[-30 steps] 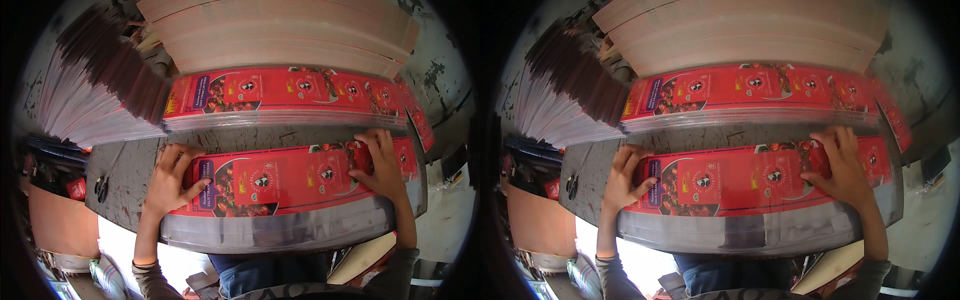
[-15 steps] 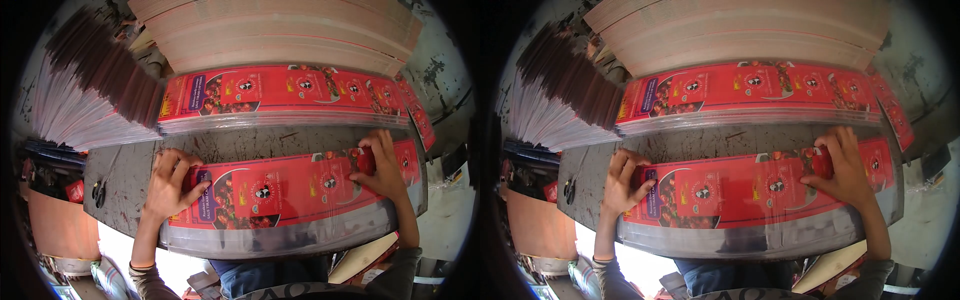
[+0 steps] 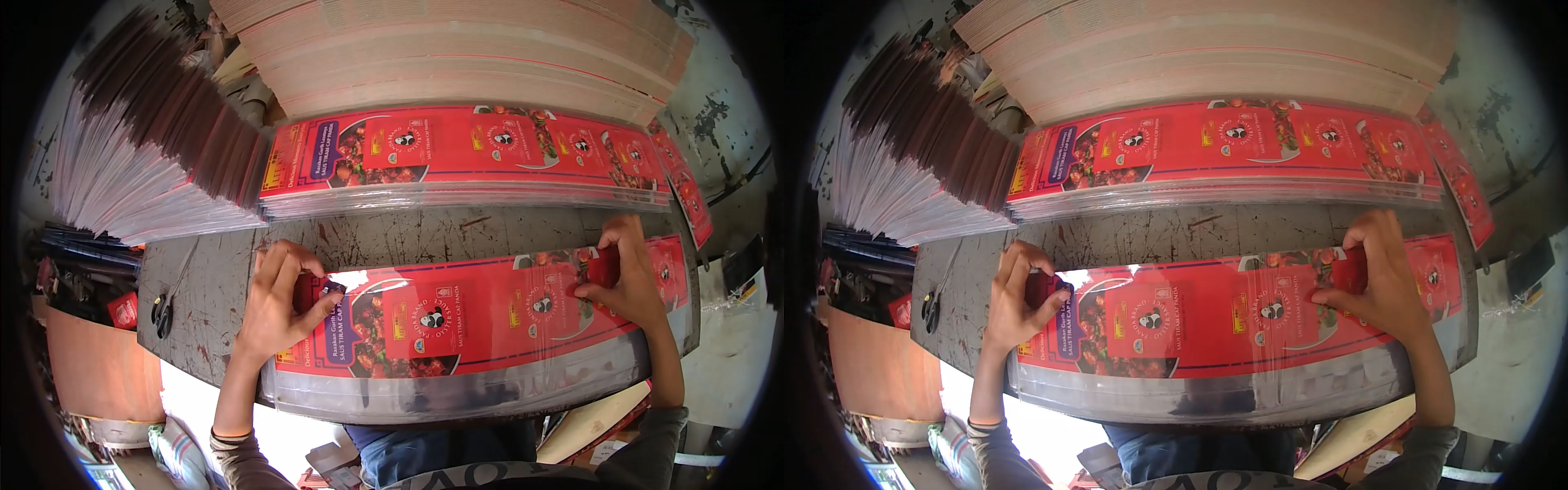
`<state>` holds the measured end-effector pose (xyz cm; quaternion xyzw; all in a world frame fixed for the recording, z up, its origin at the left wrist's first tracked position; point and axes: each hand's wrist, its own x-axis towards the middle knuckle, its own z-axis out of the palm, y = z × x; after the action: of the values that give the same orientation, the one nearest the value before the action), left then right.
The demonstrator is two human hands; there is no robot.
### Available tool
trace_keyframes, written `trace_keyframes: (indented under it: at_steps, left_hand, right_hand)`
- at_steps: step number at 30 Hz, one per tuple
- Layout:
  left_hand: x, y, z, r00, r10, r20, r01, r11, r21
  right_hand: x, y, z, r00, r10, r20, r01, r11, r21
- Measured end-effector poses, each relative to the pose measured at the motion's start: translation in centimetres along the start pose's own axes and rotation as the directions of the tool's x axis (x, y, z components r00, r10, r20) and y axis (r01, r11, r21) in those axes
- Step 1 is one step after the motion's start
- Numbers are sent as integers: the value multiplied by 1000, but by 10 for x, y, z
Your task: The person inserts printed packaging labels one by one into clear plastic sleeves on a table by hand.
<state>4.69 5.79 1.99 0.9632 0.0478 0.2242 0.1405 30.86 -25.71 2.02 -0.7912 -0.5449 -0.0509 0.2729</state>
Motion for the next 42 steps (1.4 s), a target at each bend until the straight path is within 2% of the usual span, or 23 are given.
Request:
trace_keyframes:
  at_steps: [7, 9, 12, 21, 28, 34, 37, 39, 41, 42]
  left_hand:
    - [-1, -1, 1, 1000, -18, -3, 18, 1000, 4]
    - [-1, -1, 0, 1000, -10, -10, 10, 1000, 9]
    - [-2, 0, 1, 1000, -10, -19, 11, 1000, 15]
    - [-3, -1, 4, 998, -4, -65, 4, 1000, 12]
    - [-4, 0, 5, 996, -53, -70, 52, 999, -7]
    - [-6, -1, 6, 991, -95, -93, 93, 995, -28]
    - [-5, -2, 6, 988, -90, -127, 86, 996, -34]
    - [-2, -5, 2, 992, -64, -110, 58, 997, -51]
    - [-3, -9, -4, 986, -159, 45, 161, 986, -51]
    - [-6, -16, -5, 984, -174, 46, 176, 982, -64]
  right_hand:
    - [-2, 3, 4, 999, -9, -41, 8, 1000, -22]
    - [-3, 1, 5, 996, 38, -75, -39, 999, -7]
    - [-4, 0, 3, 991, 126, -44, -126, 992, 2]
    - [1, 0, 3, 997, 29, -73, -36, 994, -103]
    - [3, 2, 3, 997, -2, -80, -4, 997, -83]
    - [2, -1, 3, 997, 78, -4, -78, 991, -105]
    - [1, -1, 2, 994, 101, -41, -105, 988, -111]
    - [1, 3, -3, 996, 31, -81, -42, 990, -132]
    - [-4, 15, -14, 997, 65, -43, -70, 989, -131]
    - [-7, 22, -18, 998, 60, -14, -61, 996, -68]
